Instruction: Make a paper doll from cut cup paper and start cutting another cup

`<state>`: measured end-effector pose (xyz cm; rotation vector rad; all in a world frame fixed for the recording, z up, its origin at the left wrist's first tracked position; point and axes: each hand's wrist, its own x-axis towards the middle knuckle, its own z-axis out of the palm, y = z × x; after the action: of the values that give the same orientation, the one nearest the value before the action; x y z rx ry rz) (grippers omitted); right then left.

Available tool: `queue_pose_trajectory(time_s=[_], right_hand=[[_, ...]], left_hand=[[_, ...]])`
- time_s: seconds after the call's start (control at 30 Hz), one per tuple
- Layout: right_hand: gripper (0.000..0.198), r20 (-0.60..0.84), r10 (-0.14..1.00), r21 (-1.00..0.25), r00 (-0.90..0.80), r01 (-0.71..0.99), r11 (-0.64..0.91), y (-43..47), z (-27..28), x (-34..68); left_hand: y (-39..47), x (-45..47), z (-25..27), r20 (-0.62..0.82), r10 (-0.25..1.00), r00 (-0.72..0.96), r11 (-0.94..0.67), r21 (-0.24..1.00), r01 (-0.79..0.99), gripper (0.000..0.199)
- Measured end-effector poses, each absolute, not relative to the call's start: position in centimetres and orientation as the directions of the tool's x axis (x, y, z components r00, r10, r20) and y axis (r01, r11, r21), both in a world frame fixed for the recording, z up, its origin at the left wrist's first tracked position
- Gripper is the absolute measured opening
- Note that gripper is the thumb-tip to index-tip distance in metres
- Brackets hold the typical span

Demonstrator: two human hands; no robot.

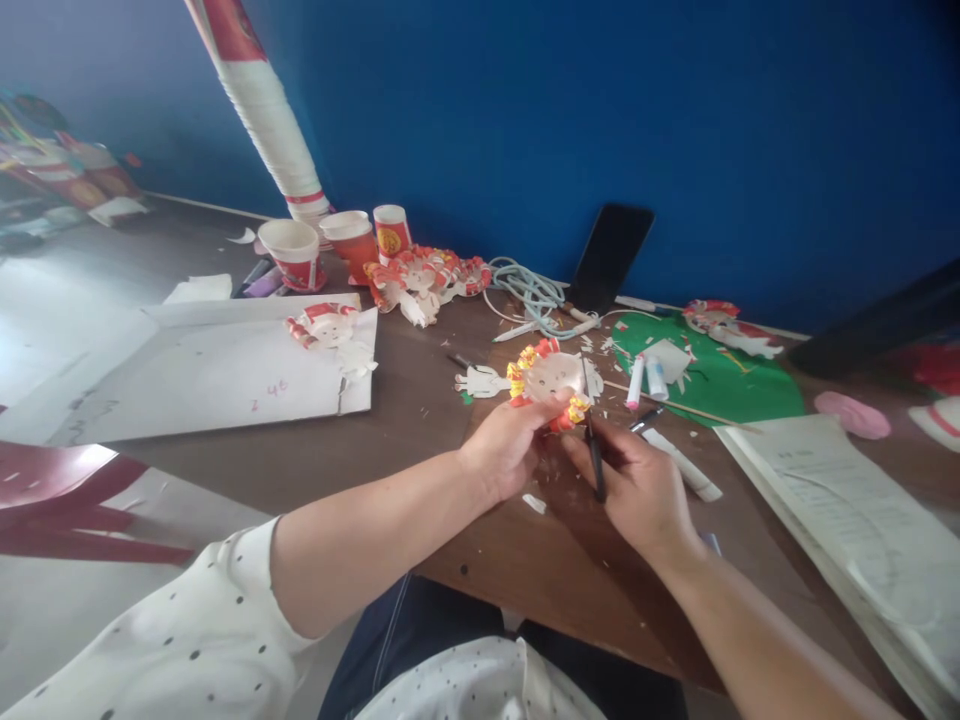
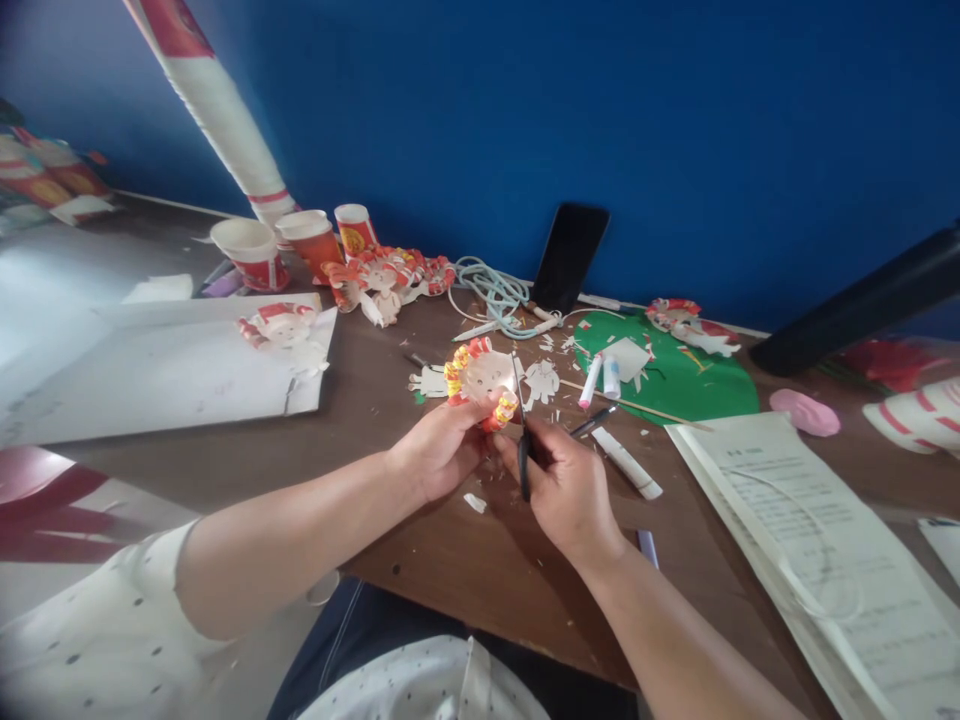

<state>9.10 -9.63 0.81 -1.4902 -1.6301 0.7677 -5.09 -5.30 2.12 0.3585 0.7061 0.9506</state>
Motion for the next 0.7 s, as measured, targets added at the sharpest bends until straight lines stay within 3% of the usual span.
queue_pose_trajectory(time_s=[0.7], right_hand=[[0.033, 0.137, 0.991, -0.857, -0.003, 0.501, 0.120, -9.86, 1.48, 8.80]], left_hand=[[-5.14, -5.31, 2.36, -0.416, 0.824, 0.385, 0.565, 0.550, -0.615, 0.010]])
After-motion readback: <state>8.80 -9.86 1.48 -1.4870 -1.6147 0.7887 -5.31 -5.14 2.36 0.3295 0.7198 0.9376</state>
